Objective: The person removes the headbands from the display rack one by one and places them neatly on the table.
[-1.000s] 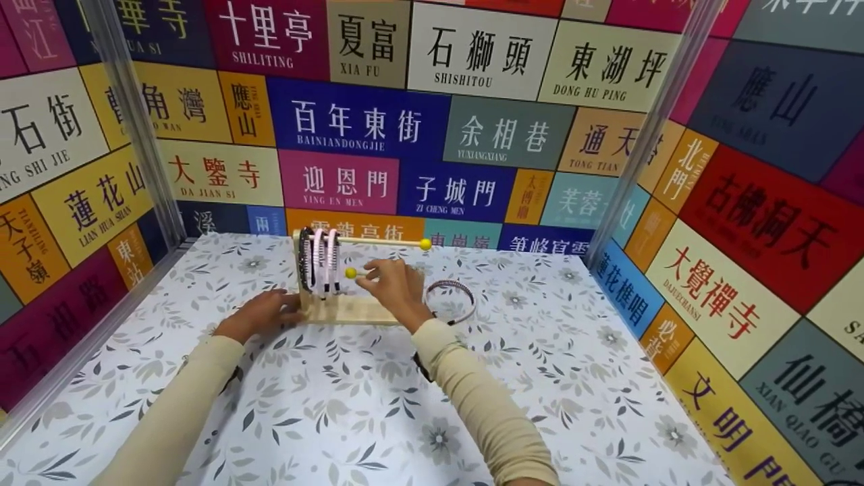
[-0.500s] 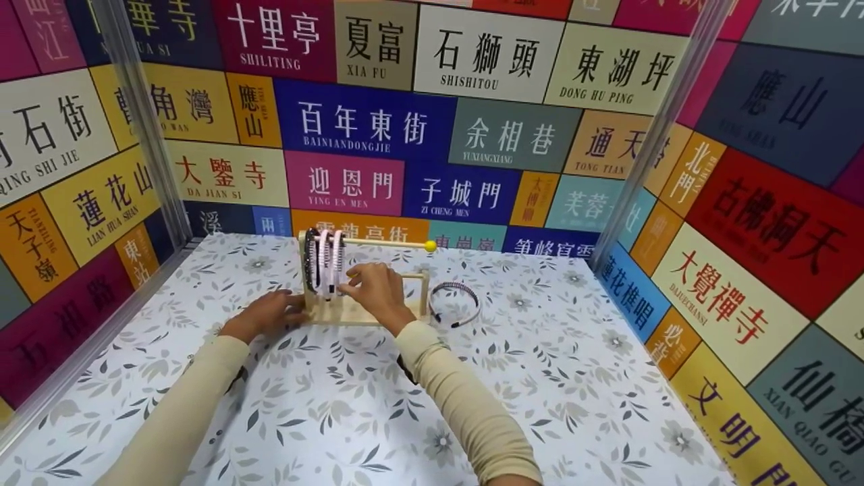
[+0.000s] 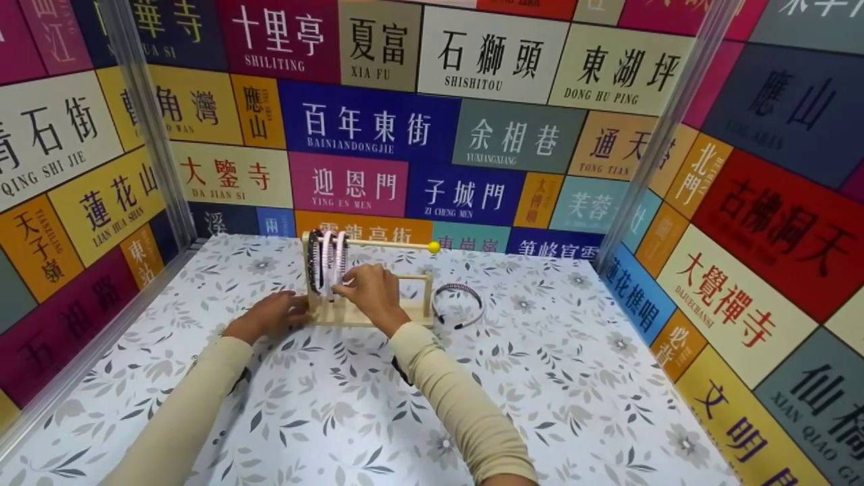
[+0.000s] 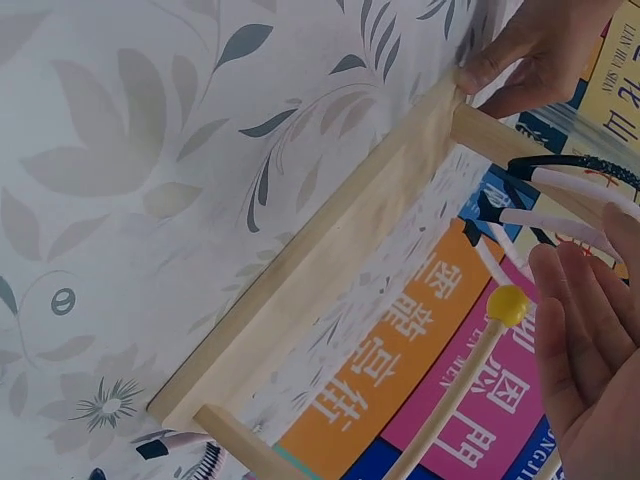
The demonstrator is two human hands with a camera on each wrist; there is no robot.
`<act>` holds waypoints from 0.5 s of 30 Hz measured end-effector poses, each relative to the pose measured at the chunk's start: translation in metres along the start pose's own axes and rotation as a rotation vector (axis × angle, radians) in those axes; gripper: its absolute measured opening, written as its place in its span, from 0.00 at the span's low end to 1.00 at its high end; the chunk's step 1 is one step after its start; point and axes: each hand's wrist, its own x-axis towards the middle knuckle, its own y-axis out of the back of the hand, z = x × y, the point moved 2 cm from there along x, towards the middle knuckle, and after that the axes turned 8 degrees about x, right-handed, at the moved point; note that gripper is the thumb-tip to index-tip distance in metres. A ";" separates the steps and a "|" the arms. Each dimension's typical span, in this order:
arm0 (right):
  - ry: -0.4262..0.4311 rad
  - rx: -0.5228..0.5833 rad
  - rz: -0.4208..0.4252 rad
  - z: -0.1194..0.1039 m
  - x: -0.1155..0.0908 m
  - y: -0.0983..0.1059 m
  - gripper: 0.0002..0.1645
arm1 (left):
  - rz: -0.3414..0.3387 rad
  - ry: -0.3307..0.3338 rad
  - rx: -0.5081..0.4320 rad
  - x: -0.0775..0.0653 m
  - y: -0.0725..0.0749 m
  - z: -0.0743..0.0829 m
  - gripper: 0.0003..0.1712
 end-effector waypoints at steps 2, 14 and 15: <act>-0.003 -0.003 0.001 -0.001 0.000 -0.001 0.17 | 0.003 -0.002 0.001 0.000 0.000 0.000 0.11; 0.001 0.000 0.037 -0.001 0.000 0.002 0.08 | 0.014 -0.023 0.028 0.001 -0.001 0.000 0.09; -0.002 -0.004 0.041 0.000 0.000 0.003 0.08 | 0.018 -0.025 0.028 0.001 -0.001 -0.001 0.10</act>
